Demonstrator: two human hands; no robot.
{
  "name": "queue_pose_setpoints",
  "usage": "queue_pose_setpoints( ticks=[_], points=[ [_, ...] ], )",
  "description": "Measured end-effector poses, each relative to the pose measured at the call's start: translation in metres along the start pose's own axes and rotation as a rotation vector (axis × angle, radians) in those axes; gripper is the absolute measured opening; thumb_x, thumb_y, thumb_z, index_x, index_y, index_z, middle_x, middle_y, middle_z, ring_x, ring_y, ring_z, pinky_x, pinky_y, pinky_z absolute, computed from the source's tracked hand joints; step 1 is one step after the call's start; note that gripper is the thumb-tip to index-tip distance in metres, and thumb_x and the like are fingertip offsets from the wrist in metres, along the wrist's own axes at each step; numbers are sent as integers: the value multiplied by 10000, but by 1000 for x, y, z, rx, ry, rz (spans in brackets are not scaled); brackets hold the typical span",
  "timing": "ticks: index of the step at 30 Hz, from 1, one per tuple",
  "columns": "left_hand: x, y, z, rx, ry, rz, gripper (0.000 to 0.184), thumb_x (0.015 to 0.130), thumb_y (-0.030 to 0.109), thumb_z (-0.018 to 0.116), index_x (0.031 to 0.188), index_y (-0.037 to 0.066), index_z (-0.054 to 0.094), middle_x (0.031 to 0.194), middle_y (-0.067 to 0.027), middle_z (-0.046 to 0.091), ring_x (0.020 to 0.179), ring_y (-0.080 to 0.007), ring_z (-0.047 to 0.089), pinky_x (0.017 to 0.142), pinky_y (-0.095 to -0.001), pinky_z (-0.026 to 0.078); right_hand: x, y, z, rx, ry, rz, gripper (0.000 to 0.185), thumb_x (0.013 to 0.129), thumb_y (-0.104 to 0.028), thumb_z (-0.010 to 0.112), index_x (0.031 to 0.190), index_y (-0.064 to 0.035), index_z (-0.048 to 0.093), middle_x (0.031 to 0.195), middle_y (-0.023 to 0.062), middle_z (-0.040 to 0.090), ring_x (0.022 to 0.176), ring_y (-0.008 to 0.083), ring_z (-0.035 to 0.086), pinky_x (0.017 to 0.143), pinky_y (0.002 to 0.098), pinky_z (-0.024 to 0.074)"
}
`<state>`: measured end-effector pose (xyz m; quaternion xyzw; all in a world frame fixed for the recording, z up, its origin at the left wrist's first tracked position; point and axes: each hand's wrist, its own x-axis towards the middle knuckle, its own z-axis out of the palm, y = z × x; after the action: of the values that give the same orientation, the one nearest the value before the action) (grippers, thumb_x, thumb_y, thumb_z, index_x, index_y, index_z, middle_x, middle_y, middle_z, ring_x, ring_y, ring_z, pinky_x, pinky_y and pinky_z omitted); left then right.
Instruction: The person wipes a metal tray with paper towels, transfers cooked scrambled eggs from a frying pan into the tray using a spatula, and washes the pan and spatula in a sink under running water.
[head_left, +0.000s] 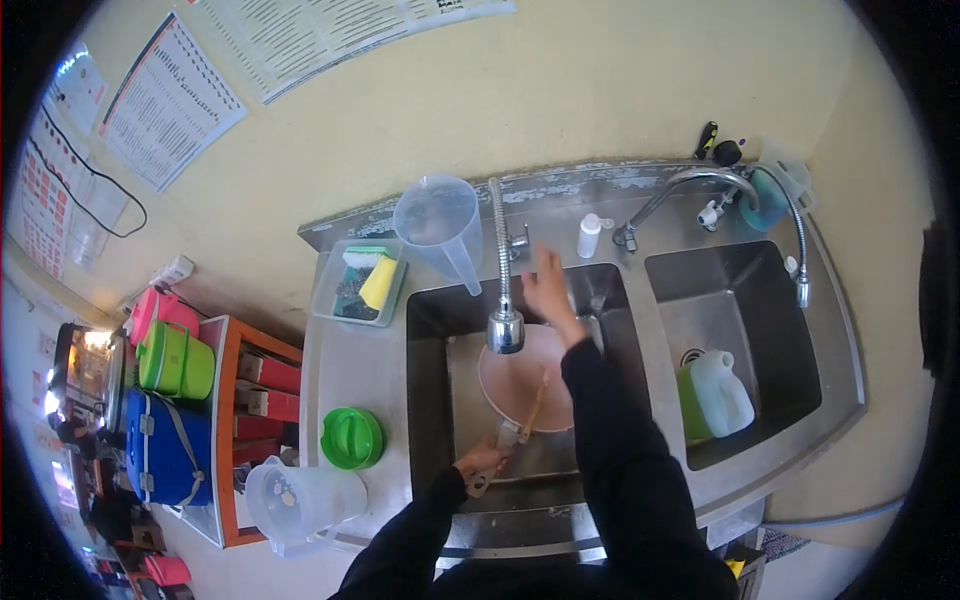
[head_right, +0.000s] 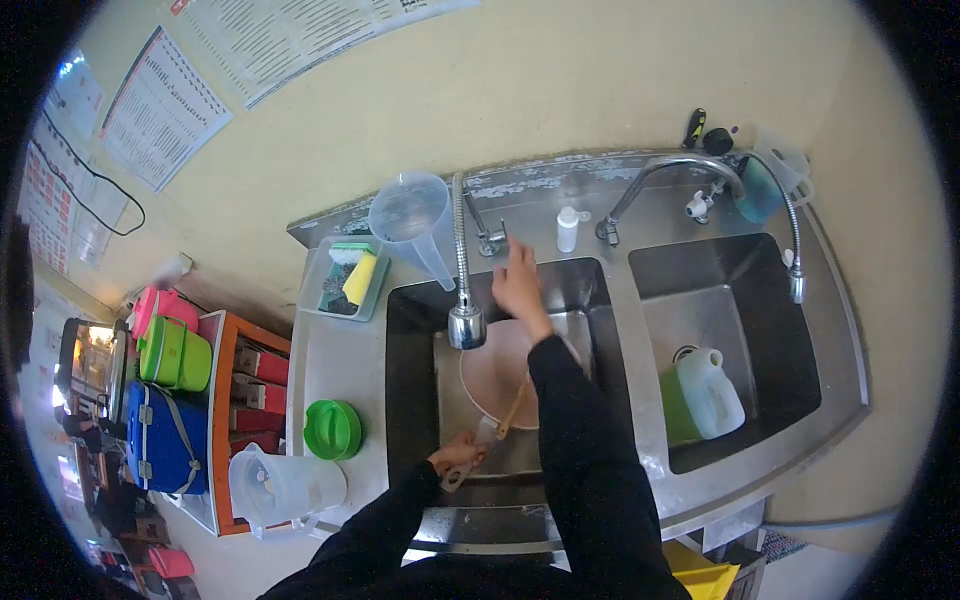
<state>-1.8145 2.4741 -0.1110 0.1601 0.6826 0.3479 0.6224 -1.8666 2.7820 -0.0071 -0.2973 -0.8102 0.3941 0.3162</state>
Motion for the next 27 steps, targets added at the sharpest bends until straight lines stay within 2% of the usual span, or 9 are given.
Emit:
queue_pose_setpoints(
  ticks=[9, 15, 18, 19, 21, 23, 24, 26, 27],
  points=[
    [15, -49, -6, -16, 0, -81, 280, 880, 177, 579, 1070, 16, 451, 674, -30, 509, 502, -135, 489, 439, -293, 418, 43, 9, 4, -113, -175, -64, 665, 781, -82, 585, 1375, -136, 292, 1375, 116, 353, 1274, 332, 355, 948, 533, 364],
    [2, -26, -12, 117, 20, -125, 187, 876, 221, 596, 952, 59, 543, 755, -37, 567, 624, -149, 552, 568, -325, 467, 29, 2, -13, -196, -188, -143, 668, 785, -72, 599, 1374, -132, 290, 1364, 110, 359, 1272, 319, 351, 953, 514, 370],
    [33, -84, -13, 40, 142, 312, 238, 855, 221, 593, 1041, 75, 573, 835, -40, 615, 745, -201, 593, 667, -366, 470, 21, 0, -13, -93, -28, -228, 573, 815, -61, 576, 1343, -97, 356, 1315, 151, 403, 1218, 326, 410, 962, 459, 379],
    [44, -100, -20, 123, 125, 209, 245, 850, 228, 583, 1047, 83, 593, 868, -51, 629, 783, -224, 598, 700, -374, 467, 12, -1, -12, -31, 45, -268, 536, 827, -59, 565, 1331, -84, 382, 1295, 166, 421, 1192, 330, 438, 965, 440, 382],
    [58, -115, -28, 256, 77, 44, 265, 860, 236, 570, 1071, 76, 577, 906, -55, 620, 816, -226, 588, 729, -371, 457, -25, -3, -4, 183, 66, 97, 360, 877, -70, 534, 1234, -50, 490, 1150, 165, 539, 1068, 311, 532, 922, 392, 417],
    [63, -121, -32, 332, 53, -44, 286, 870, 243, 557, 1096, 69, 562, 945, -59, 611, 848, -229, 579, 758, -369, 447, -78, 47, 39, 862, -181, 402, 264, 914, -152, 529, 1151, -36, 543, 1010, 114, 609, 956, 272, 585, 856, 364, 450],
    [66, -124, -33, 356, 45, -66, 296, 875, 247, 550, 1108, 65, 554, 964, -60, 607, 865, -230, 574, 773, -368, 442, -108, 30, 30, 826, -302, 743, 234, 928, -208, 518, 1095, -53, 568, 944, 76, 627, 942, 229, 593, 797, 333, 481],
    [71, -129, -35, 396, 34, -97, 316, 885, 254, 537, 1133, 58, 539, 1003, -64, 598, 898, -233, 564, 802, -365, 432, -148, 28, 31, 1401, -750, 1192, 201, 931, -150, 481, 1085, -54, 568, 994, 89, 624, 881, 211, 616, 765, 351, 514],
    [74, -132, -36, 410, 27, -106, 326, 889, 258, 530, 1145, 55, 531, 1022, -66, 593, 914, -234, 559, 817, -364, 427, -153, 19, 33, 1464, -684, 1341, 211, 935, -157, 473, 1087, -42, 562, 1008, 102, 619, 899, 220, 614, 779, 357, 516]
  ],
)
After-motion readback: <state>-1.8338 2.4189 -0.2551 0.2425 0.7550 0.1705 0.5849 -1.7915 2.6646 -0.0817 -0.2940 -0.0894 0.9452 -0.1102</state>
